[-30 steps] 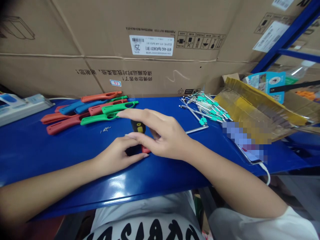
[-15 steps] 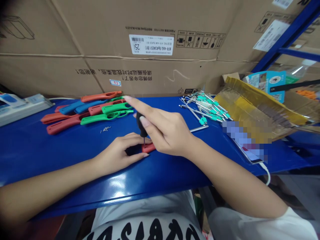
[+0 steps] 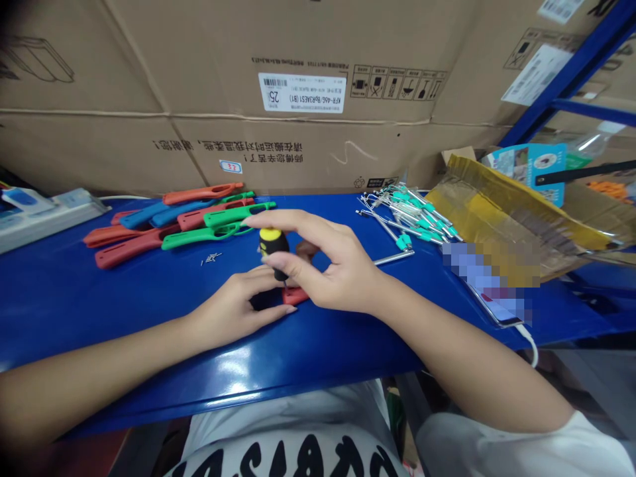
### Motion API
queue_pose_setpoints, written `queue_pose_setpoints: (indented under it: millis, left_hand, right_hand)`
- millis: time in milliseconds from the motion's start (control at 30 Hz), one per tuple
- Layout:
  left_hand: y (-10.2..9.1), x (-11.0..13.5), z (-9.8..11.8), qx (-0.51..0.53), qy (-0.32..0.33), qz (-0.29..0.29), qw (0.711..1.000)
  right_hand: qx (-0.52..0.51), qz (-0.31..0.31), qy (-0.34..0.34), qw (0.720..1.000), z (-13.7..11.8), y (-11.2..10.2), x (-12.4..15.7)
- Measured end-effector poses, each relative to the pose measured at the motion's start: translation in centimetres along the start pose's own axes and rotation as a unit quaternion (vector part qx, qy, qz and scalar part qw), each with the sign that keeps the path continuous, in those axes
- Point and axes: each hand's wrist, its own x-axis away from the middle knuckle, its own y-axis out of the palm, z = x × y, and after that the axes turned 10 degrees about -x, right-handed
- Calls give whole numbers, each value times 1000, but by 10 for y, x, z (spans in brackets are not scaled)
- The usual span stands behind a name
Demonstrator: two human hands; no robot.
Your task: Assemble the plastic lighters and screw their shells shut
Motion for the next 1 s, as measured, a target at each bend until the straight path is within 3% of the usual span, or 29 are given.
queue_pose_setpoints:
  millis: [100, 167, 267, 333, 467, 667, 833, 1000]
  left_hand:
    - [0, 0, 0, 5, -1, 0, 1000]
    - [0, 0, 0, 5, -4, -2, 1000]
    - [-1, -1, 1, 2, -2, -3, 1000]
    - [-1, -1, 1, 0, 0, -2, 1000]
    - [0, 0, 0, 6, 7, 4, 1000]
    - [0, -1, 0, 4, -2, 0, 1000]
    - [1, 1, 0, 4, 2, 0, 1000]
    - [0, 1, 0, 3, -6, -1, 1000]
  right_hand:
    - [107, 29, -114, 987, 3, -1, 1]
    - [130, 10, -144, 981, 2, -3, 0]
    - [61, -45, -60, 995, -2, -4, -2]
    - [48, -46, -29, 997, -3, -4, -3]
    - [167, 27, -103, 980, -1, -5, -2]
    - [57, -43, -36, 997, -4, -8, -4]
    - [181, -10, -121, 976, -7, -10, -3]
    - [61, -48, -19, 997, -7, -8, -2]
